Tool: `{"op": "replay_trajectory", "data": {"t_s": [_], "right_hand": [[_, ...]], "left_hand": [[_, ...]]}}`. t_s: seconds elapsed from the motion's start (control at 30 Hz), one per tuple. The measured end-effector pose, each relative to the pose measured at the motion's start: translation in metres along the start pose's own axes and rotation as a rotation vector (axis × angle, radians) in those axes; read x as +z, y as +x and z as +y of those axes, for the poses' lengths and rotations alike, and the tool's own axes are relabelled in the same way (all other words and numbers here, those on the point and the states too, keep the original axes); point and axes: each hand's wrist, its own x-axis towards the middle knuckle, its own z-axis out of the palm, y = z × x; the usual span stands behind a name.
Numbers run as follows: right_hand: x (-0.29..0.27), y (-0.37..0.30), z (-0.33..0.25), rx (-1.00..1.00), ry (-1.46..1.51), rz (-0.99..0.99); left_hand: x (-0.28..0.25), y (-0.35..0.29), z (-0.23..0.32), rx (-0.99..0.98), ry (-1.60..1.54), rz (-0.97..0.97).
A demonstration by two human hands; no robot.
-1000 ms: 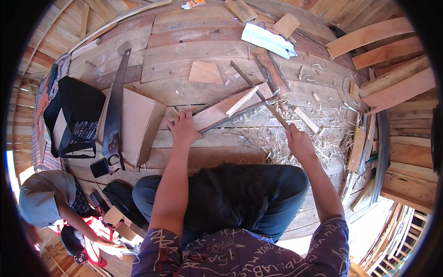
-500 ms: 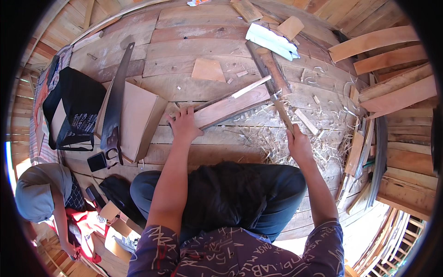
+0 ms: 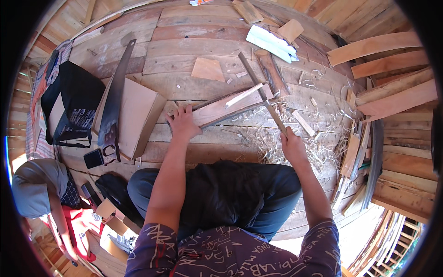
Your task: The person saws a small rectangular block of wood with a handsaw while holding it against a larger wooden support.
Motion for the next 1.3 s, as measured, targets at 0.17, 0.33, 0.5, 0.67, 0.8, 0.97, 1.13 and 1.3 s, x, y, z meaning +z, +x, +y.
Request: {"op": "replay_trajectory", "data": {"t_s": [0.17,0.33,0.5,0.67,0.8,0.97,1.13,1.3], "right_hand": [[-0.007,-0.003,-0.014,0.018,-0.021,-0.009],[-0.013,-0.004,-0.006,-0.067,0.14,0.024],[-0.035,-0.026,-0.033,-0.037,0.285,-0.043],[-0.034,-0.043,-0.042,-0.074,0.289,-0.085],[-0.027,-0.044,-0.04,-0.087,0.176,-0.072],[-0.041,-0.048,-0.057,-0.04,0.278,0.013],[-0.025,-0.051,-0.05,-0.096,0.102,-0.109],[-0.032,-0.054,-0.062,-0.06,0.172,-0.025]], "left_hand": [[-0.011,-0.005,0.001,0.017,-0.048,0.023],[-0.03,-0.017,0.007,0.064,-0.097,0.081],[-0.05,-0.032,0.008,0.137,-0.083,0.173],[-0.059,-0.039,0.013,0.185,-0.078,0.177],[-0.057,-0.042,0.012,0.215,-0.104,0.203],[-0.055,-0.045,0.013,0.207,-0.077,0.231],[-0.049,-0.046,0.008,0.206,-0.114,0.226],[-0.054,-0.043,0.007,0.215,-0.125,0.207]]}}
